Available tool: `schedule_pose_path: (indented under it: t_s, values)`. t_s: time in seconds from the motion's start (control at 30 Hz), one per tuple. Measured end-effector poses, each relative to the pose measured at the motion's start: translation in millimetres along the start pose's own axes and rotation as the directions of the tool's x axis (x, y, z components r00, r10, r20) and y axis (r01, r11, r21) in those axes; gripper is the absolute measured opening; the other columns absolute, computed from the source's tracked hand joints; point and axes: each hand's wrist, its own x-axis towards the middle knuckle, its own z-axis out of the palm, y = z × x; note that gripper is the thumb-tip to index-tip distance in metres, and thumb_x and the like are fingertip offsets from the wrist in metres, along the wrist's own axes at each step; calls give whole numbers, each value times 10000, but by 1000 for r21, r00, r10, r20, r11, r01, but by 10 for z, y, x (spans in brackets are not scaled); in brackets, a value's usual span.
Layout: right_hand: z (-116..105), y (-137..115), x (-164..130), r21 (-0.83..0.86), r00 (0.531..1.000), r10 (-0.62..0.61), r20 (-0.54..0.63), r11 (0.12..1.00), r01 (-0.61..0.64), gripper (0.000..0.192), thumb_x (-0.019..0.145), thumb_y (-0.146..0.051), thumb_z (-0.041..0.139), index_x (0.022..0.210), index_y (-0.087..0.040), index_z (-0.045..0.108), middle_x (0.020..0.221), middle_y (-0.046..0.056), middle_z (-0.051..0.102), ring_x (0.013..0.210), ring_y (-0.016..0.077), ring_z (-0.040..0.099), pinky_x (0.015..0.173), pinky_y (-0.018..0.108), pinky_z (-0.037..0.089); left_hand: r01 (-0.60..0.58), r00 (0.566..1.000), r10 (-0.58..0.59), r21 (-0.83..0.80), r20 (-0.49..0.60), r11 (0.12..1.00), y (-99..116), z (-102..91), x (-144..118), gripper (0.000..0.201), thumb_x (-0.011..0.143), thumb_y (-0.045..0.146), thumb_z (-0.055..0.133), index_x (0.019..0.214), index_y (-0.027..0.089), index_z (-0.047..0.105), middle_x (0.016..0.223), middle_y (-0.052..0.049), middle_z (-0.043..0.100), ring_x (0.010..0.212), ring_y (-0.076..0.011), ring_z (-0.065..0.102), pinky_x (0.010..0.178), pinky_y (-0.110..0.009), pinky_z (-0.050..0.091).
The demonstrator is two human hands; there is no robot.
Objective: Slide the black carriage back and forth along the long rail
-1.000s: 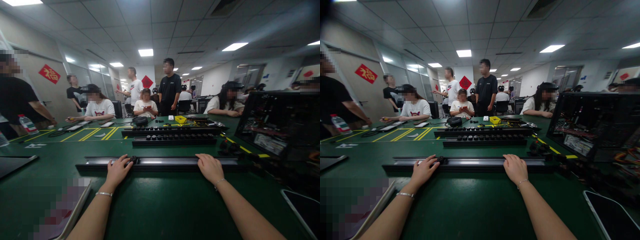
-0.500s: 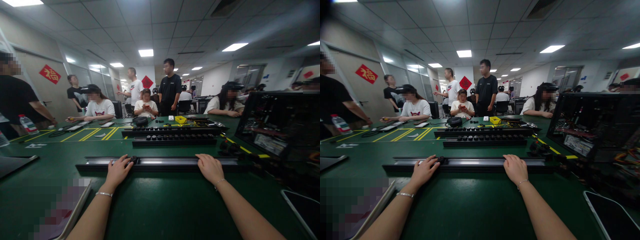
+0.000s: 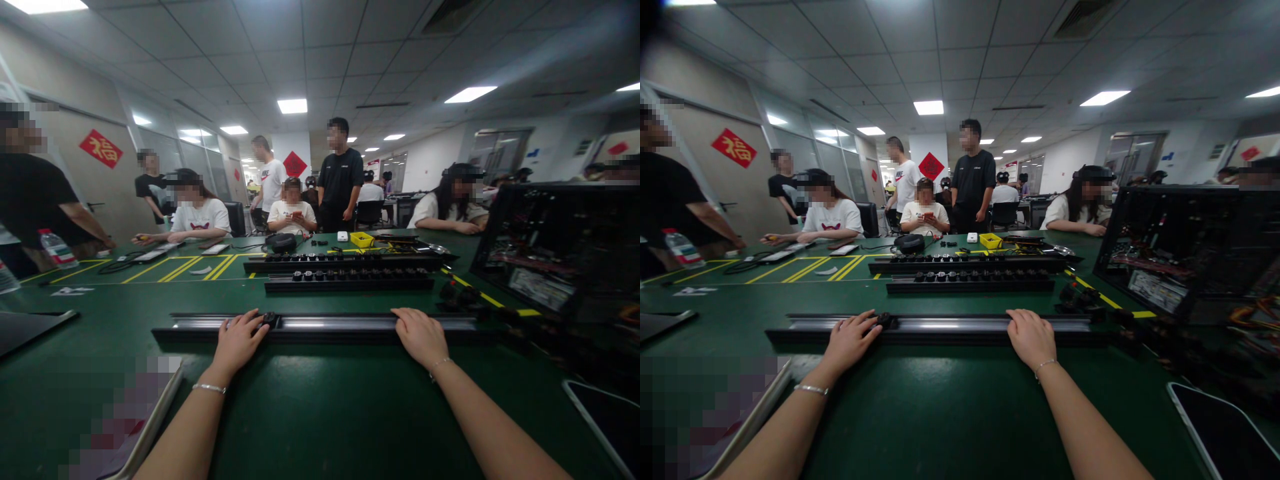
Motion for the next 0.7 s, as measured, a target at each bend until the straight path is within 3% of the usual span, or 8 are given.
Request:
schedule_pose_path:
  t_s: [0.17, 0.7]
  values:
    - [11, 1, 2, -6, 1000, 3, -4, 1000, -3, 426, 835, -287, 290, 1131, -266, 596, 1215, 15, 576, 1149, 200, 455, 901, 389, 340, -79, 997, 79, -12, -7, 997, 19, 3, 11, 401, 850, 501, 347, 1101, 333, 610, 1298, 19, 530, 1203, -217, 431, 990, -414, 329]
    - [3, -11, -4, -20, 1000, -6, -23, 1000, 5, 421, 831, -274, 301, 1133, -261, 595, 1205, 17, 585, 1140, 194, 467, 891, 375, 352, -83, 996, 84, -28, 31, 996, 48, 42, 13, 400, 840, 509, 372, 1144, 348, 577, 1346, 10, 482, 1250, -224, 385, 1029, -459, 267]
